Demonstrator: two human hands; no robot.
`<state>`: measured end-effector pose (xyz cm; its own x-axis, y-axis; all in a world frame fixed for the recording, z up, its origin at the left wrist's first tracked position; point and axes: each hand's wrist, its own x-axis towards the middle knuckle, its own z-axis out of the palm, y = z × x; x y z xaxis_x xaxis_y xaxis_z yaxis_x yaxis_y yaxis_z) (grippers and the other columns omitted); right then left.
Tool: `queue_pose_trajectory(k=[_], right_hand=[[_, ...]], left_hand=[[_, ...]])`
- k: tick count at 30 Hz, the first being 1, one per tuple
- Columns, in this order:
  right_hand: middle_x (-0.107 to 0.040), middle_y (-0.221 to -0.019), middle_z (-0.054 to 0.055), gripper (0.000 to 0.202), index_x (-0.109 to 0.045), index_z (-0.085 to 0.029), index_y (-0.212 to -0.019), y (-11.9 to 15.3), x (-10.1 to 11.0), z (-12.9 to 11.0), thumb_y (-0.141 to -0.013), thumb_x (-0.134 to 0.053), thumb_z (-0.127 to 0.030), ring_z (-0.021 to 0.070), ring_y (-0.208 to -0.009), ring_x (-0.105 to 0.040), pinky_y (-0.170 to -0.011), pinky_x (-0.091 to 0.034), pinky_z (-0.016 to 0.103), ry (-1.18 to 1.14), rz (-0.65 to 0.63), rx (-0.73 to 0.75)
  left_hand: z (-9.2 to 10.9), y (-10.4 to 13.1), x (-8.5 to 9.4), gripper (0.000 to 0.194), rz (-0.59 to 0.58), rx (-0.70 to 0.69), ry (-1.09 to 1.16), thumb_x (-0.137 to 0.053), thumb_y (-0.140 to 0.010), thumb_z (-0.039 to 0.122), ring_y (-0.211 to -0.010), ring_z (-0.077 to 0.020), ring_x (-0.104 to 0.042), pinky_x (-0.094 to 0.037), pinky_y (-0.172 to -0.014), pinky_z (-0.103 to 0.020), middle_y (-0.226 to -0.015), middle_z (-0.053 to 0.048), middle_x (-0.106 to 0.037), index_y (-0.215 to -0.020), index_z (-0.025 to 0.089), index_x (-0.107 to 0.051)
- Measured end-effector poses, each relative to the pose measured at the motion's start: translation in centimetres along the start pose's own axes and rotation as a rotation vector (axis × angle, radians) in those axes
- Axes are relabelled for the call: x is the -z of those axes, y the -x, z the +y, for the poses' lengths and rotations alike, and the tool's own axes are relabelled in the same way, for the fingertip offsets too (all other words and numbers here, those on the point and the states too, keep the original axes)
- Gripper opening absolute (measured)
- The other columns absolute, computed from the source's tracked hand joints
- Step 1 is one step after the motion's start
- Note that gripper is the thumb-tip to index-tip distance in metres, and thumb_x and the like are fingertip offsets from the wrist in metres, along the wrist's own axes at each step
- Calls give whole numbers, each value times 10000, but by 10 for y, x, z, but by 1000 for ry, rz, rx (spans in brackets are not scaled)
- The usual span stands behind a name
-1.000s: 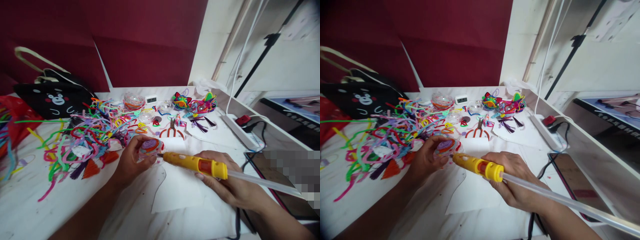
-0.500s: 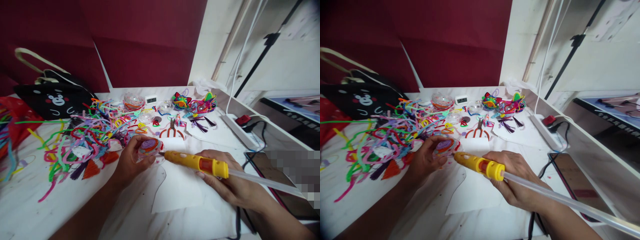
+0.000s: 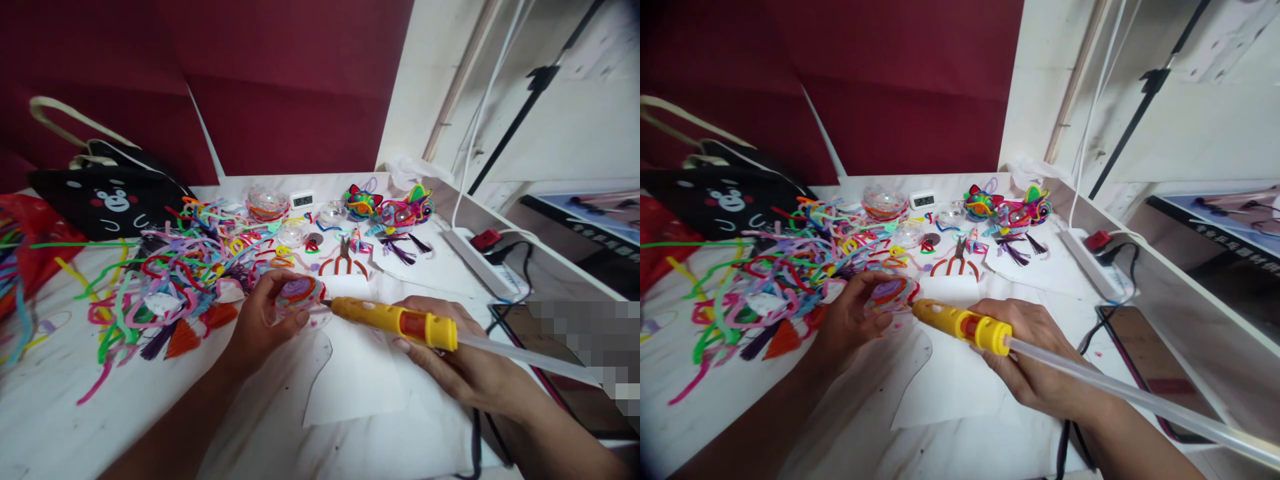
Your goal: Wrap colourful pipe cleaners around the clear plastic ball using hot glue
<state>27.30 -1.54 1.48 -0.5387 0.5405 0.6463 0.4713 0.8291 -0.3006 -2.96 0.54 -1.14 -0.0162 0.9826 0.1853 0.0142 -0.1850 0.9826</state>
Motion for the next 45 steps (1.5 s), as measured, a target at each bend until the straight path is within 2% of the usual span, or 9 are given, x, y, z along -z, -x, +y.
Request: queue_pose_trajectory(k=[5, 12, 20, 26, 35, 40, 45], right_hand=[[-835, -1070, 31, 287, -591, -288, -1282, -2, 1, -2, -1011, -619, -201, 275, -824, -828, -686, -702, 414, 21, 5, 10], [-842, -1052, 48, 332, -565, -280, -1321, -4, 2, -5, -1010, -592, -167, 258, -805, -824, -698, -695, 389, 7, -20, 34], [-836, -1100, 64, 375, -518, -297, -1376, -7, 2, -7, -1035, -575, -151, 252, -797, -822, -709, -702, 392, -48, -46, 37], [-830, -1055, 44, 337, -522, -291, -1354, -7, 2, -7, -1050, -552, -151, 237, -780, -812, -684, -688, 378, -50, -48, 32], [-832, -1069, 58, 323, -573, -262, -1289, -4, 2, -3, -991, -598, -139, 250, -815, -820, -714, -700, 380, 26, -15, 46], [-834, -1053, 50, 350, -597, -256, -1255, -6, 2, -3, -935, -632, -119, 260, -798, -820, -702, -698, 379, 39, 20, 50], [-828, -1052, 50, 332, -586, -278, -1276, -4, 2, -2, -972, -621, -150, 268, -806, -818, -703, -704, 398, 40, 9, 36]], left_hand=[[3, 0, -2, 440, -8, 5, -11, -940, -717, 332, -1099, -347, -809, -647, -1014, -485, -1147, -72, -838, -1100, 278, -731], [-2, 3, -1, 414, -37, -8, -7, -927, -795, 333, -1113, -281, -807, -644, -1021, -385, -1172, -32, -829, -1147, 288, -714], [0, 3, -1, 417, -41, -7, -56, -919, -801, 351, -1130, -307, -793, -645, -1035, -427, -1185, -53, -823, -1152, 279, -705], [-2, 3, 0, 424, -46, -11, -38, -927, -791, 355, -1119, -290, -799, -642, -1017, -377, -1179, -45, -822, -1153, 279, -719], [-1, 3, -1, 416, -16, -14, -27, -913, -780, 331, -1117, -298, -794, -636, -1023, -402, -1169, -29, -820, -1144, 280, -718], [0, 1, -1, 447, -8, 2, -19, -929, -728, 308, -1091, -324, -803, -650, -1004, -447, -1154, -53, -824, -1122, 272, -722], [4, 0, -2, 436, 7, 8, -21, -923, -702, 302, -1079, -334, -803, -645, -1002, -474, -1129, -59, -826, -1091, 276, -728]])
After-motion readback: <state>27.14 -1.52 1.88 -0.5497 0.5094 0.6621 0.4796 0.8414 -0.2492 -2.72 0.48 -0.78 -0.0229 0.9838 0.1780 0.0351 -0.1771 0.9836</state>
